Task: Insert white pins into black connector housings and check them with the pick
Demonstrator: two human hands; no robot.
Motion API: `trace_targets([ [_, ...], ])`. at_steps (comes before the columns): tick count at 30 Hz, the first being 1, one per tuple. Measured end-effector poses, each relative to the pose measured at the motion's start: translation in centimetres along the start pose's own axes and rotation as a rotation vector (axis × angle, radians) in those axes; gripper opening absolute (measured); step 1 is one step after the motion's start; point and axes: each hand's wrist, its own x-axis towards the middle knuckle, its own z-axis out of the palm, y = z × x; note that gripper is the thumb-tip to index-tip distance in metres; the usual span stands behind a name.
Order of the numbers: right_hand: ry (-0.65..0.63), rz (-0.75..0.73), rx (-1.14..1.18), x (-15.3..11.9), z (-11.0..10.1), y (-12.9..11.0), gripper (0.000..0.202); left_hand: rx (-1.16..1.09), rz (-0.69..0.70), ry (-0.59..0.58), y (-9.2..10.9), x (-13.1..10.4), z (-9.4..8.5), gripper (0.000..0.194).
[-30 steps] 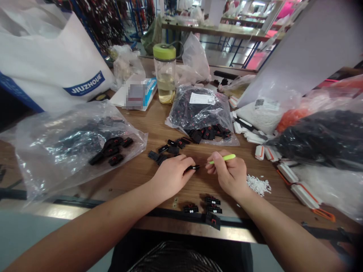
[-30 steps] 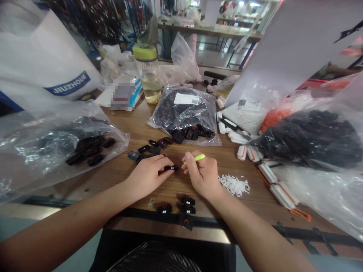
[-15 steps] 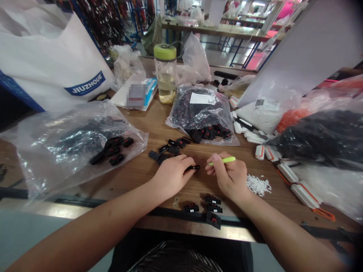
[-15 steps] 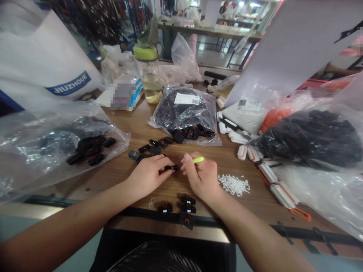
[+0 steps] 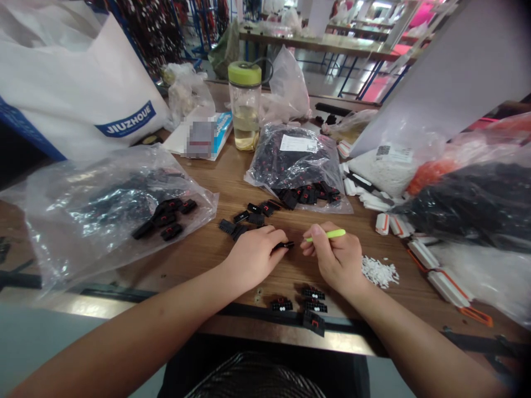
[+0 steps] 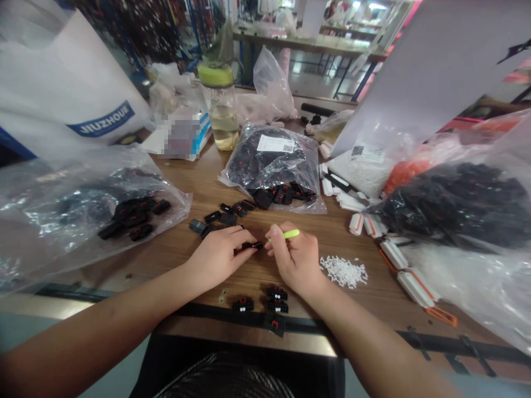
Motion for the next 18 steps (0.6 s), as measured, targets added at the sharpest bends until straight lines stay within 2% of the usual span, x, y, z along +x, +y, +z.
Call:
trace_targets([
  [10,-0.093,-0.092,-0.175,-0.1,-0.1,-0.6,0.03,0.036,0.011,-0.003,0.1,-0.1,0.0,0.006],
  [12,-0.049,-0.09,-0.104,-0.2,-0.2,-0.4,0.029,0.09,0.008,-0.007,0.2,-0.2,-0.2,0.008],
  [15,0.101,-0.045,0.056,-0.1,-0.6,-0.2,0.03,0.213,0.009,0.012,0.2,-0.6,-0.8,0.011],
  [18,0.232,-0.052,0.092,0.4,-1.1,-0.1,0.033,0.3,0.012,0.095,0.4,-1.4,-1.7,0.015],
])
